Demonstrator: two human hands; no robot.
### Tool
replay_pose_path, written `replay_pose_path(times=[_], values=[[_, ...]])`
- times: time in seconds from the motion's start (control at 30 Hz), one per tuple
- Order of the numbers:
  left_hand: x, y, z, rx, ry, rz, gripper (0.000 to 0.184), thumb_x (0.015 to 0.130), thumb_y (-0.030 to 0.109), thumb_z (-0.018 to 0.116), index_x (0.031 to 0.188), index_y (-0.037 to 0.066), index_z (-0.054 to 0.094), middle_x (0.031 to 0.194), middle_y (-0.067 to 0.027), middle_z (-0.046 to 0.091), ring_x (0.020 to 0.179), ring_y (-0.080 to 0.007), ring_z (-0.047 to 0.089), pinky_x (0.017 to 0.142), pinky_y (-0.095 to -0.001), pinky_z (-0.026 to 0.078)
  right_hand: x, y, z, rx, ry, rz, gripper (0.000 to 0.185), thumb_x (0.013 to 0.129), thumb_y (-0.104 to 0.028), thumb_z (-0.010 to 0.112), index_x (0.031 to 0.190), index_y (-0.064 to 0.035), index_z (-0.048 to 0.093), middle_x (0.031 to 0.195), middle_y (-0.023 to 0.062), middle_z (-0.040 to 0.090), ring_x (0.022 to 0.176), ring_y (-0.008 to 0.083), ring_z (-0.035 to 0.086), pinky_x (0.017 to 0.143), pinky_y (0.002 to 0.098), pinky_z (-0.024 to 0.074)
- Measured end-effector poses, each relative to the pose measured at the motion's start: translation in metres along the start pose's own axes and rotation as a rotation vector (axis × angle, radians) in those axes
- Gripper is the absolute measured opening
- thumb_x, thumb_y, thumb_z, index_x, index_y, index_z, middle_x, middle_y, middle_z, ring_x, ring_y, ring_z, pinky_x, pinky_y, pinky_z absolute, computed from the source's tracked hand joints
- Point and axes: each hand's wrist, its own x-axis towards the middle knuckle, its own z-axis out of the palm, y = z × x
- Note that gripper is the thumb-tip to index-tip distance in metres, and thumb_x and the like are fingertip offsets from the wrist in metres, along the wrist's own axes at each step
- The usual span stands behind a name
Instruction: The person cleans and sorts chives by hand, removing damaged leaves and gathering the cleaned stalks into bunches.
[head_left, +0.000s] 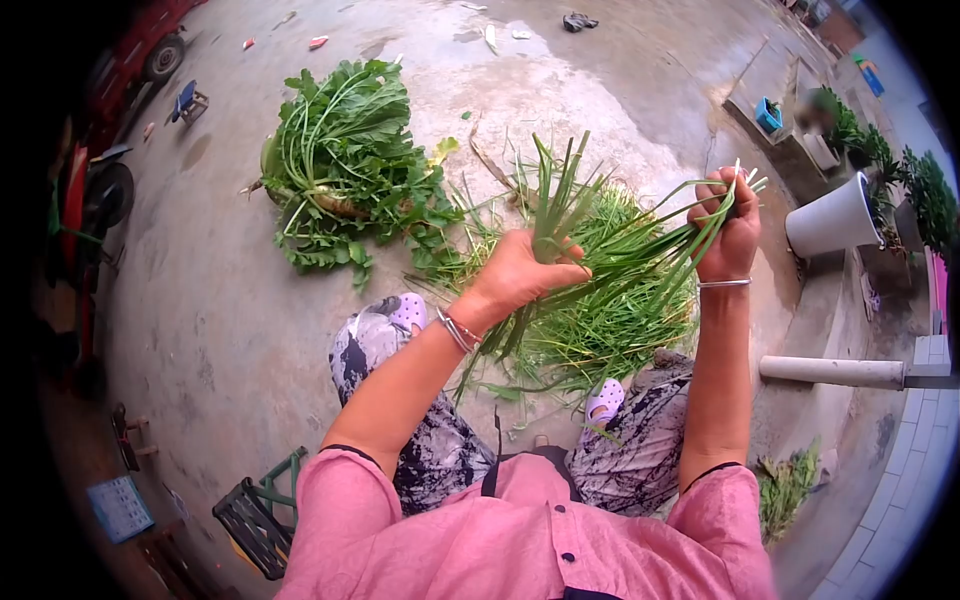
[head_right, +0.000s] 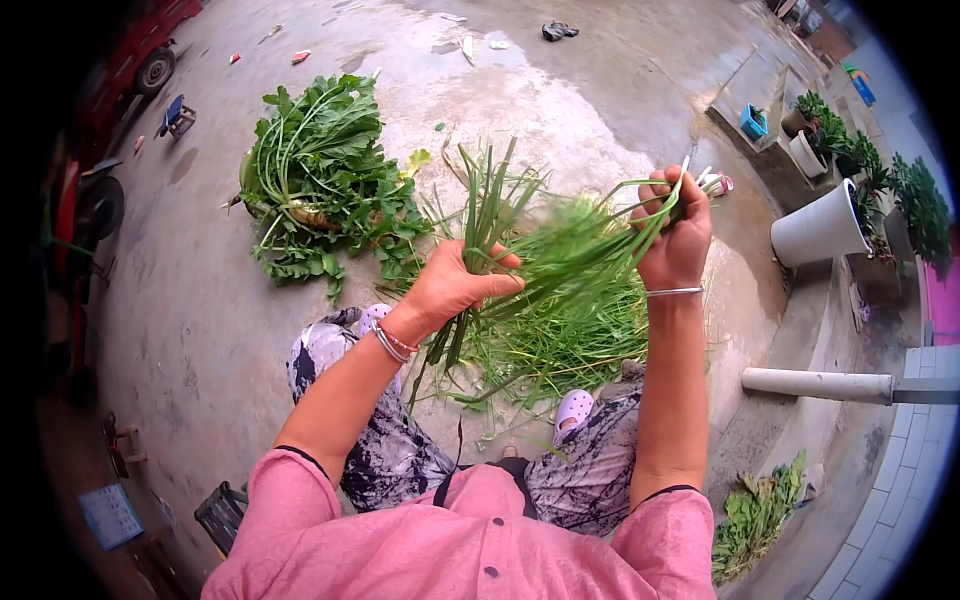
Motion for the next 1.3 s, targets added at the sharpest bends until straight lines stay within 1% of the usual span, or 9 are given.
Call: replay_pose_path(times=[0.1,0.33,0.4,0.57,0.7,0.83,1.0,1.07,1.3], values=[[0.002,-0.006,0.002,0.001,-0.006,0.042,0.026,0.071,0.012,0.072,0.091,0.002,0.06,0.082,-0.0016,0.062,0.058,-0.0023,0.051,0.046,-0.0174,0.039,0.0,0.008,0.004,-0.045,0.023,-0.005,0.015,0.09,-0.019,0.042,0.086,-0.0063,0.049,0.072,-0.0002,0.043,0.051,0.0047,0.033,0.038,0.0179,0.027],[0.005,-0.008,0.001,-0.235,0.131,0.031,0.012,0.078,0.01,0.065,0.085,0.002,0.059,0.065,0.0027,0.055,0.046,-0.0033,0.043,0.042,-0.0177,0.034,0.001,0.006,0.003,-0.041,0.024,-0.024,0.014,0.09,-0.018,0.042,0.083,-0.0065,0.047,0.072,-0.0004,0.042,0.052,0.0051,0.033,0.039,0.0179,0.0268],[0.005,-0.009,-0.002,-0.327,0.19,0.064,0.011,0.078,0.01,0.065,0.083,0.003,0.059,0.062,0.0037,0.054,0.045,-0.0032,0.042,0.041,-0.0176,0.033,0.003,-0.004,0.0,-0.031,0.092,-0.152,0.014,0.089,-0.018,0.043,0.082,-0.0061,0.046,0.072,-0.0003,0.042,0.054,0.0059,0.032,0.04,0.0183,0.0262],[0.007,-0.003,-0.033,-0.275,0.331,0.066,0.013,0.076,0.005,0.066,0.088,0.002,0.061,0.068,0.0028,0.055,0.046,-0.002,0.042,0.042,-0.0149,0.035,-0.001,-0.044,-0.011,0.168,-0.168,-0.13,0.015,0.09,-0.018,0.042,0.083,-0.005,0.047,0.071,-0.0001,0.035,0.056,0.008,0.029,0.043,0.0212,0.0253],[0.007,0.006,-0.05,-0.115,0.462,0.112,0.015,0.074,0.004,0.067,0.088,0.003,0.061,0.069,0.0031,0.055,0.048,-0.0015,0.043,0.041,-0.0147,0.036,-0.007,-0.06,-0.013,0.22,-0.221,-0.121,0.016,0.09,-0.015,0.041,0.081,-0.0036,0.046,0.07,0.0004,0.034,0.053,0.0076,0.028,0.041,0.0209,0.0246],[0.008,0.001,-0.062,0.03,0.449,0.046,0.011,0.076,0.01,0.067,0.083,0.004,0.061,0.065,0.0038,0.053,0.047,-0.0015,0.043,0.039,-0.0152,0.034,-0.011,-0.063,-0.013,0.278,-0.324,-0.078,0.014,0.089,-0.012,0.041,0.079,-0.0037,0.045,0.069,0.0008,0.034,0.051,0.0075,0.027,0.038,0.0206,0.0242],[0.007,-0.002,-0.054,0.055,0.359,0.041,0.015,0.074,0.013,0.07,0.082,0.004,0.061,0.066,0.0032,0.055,0.048,-0.0023,0.044,0.039,-0.0163,0.035,-0.016,-0.058,-0.002,0.355,-0.285,-0.112,0.011,0.087,-0.01,0.043,0.078,-0.0048,0.045,0.068,0.0002,0.033,0.048,0.0077,0.026,0.038,0.0206,0.0239],[0.008,-0.006,-0.048,0.026,0.276,0.073,0.015,0.074,0.012,0.069,0.084,0.005,0.061,0.069,0.0025,0.056,0.049,-0.0021,0.045,0.04,-0.0166,0.036,-0.016,-0.053,0.004,0.36,-0.438,-0.037,0.01,0.087,-0.01,0.043,0.078,-0.0056,0.045,0.067,0.0,0.034,0.048,0.0075,0.027,0.038,0.02,0.0242],[0.005,-0.004,-0.035,0.086,0.174,0.079,0.017,0.077,0.013,0.065,0.092,0.004,0.061,0.072,0.0022,0.058,0.055,-0.0029,0.049,0.044,-0.018,0.039,-0.022,-0.034,0.018,0.124,-0.508,0.092,0.016,0.091,-0.018,0.042,0.078,-0.0075,0.044,0.068,0.0008,0.039,0.048,0.008,0.034,0.04,0.0212,0.0293]])
